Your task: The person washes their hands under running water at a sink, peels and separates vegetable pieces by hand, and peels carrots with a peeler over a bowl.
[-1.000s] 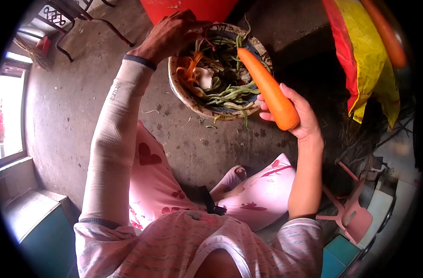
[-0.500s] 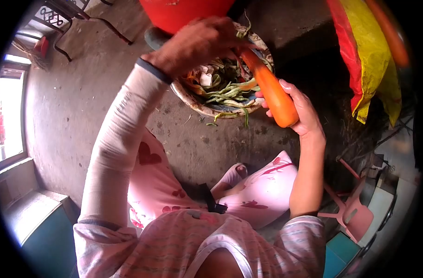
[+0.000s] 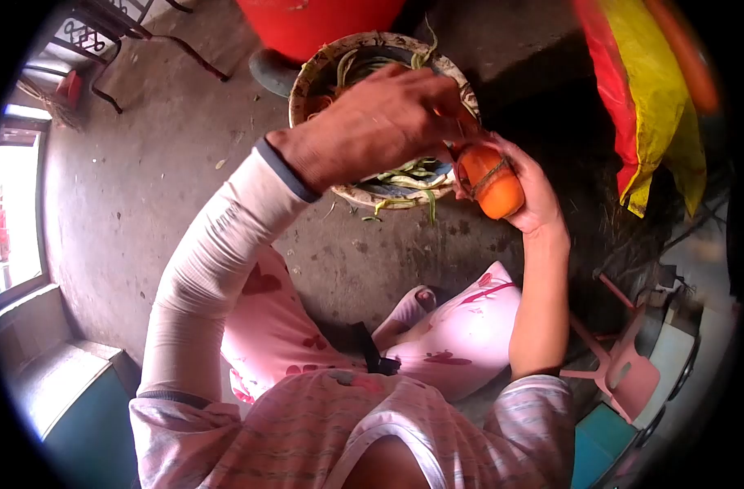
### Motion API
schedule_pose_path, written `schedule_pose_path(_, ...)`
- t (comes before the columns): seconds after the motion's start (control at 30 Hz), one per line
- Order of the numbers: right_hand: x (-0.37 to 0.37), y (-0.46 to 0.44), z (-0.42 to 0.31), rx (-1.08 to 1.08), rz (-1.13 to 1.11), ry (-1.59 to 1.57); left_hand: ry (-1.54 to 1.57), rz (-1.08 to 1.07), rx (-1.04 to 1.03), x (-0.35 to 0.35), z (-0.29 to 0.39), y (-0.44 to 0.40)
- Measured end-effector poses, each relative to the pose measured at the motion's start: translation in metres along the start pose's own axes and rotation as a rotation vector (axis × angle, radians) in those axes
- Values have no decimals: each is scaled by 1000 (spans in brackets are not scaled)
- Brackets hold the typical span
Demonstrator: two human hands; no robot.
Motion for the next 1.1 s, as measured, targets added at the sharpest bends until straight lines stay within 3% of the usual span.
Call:
schedule_pose_path(0.1, -3, 3, 0, -13, -6, 19, -94, 17, 8, -1, -6, 3)
schedule_pose_path(0.17, -5, 5, -2, -26, -7, 49, -154, 11, 79, 1, -39, 9)
schedule_pose_path(0.23, -1, 7, -4, -45, 2, 77, -9, 1, 155, -1, -79, 23)
schedule_pose_path(0.33, 4, 4, 2, -83, -50, 66, -174, -101, 324, -7, -125, 45)
schedule_pose_path(0.47, -6, 4, -1, -59, -28, 14, -36, -7, 436, 8, -143, 63)
schedule_pose_path(0.57, -6, 0, -1, -31, -55, -48, 178, 29, 189, 12, -88, 28)
schedule_pose_path(0.63, -4, -2, 2, -19, -60, -92, 110, 0, 59, -1, -47, 9)
schedule_pose_path(0.73, 8, 0, 4, -21, 70, -54, -130, -8, 34, -2, 8, -2)
schedule_pose_path(0.9, -10, 3, -5, -52, -20, 108, -131, 22, 12, 5, -41, 12)
schedule_pose_path(0.97, -10, 4, -3, -90, -49, 100, -23, -55, 202, -2, -95, 30)
schedule_pose_path(1.03, -11, 4, -2, -99, -67, 83, -222, -121, 342, 0, -125, 50)
schedule_pose_path(1.1, -15, 4, -1, -84, -74, 33, -151, -37, 413, 5, -142, 66)
Point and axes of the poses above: each hand's wrist, its own y-axis away from the middle knuckle, its own x-axis out of the back of the hand, z = x × y, the point moved 10 cm from there along -y, towards the middle knuckle, and after that the axes turned 15 degrees about -z, right-handed, at the moved point
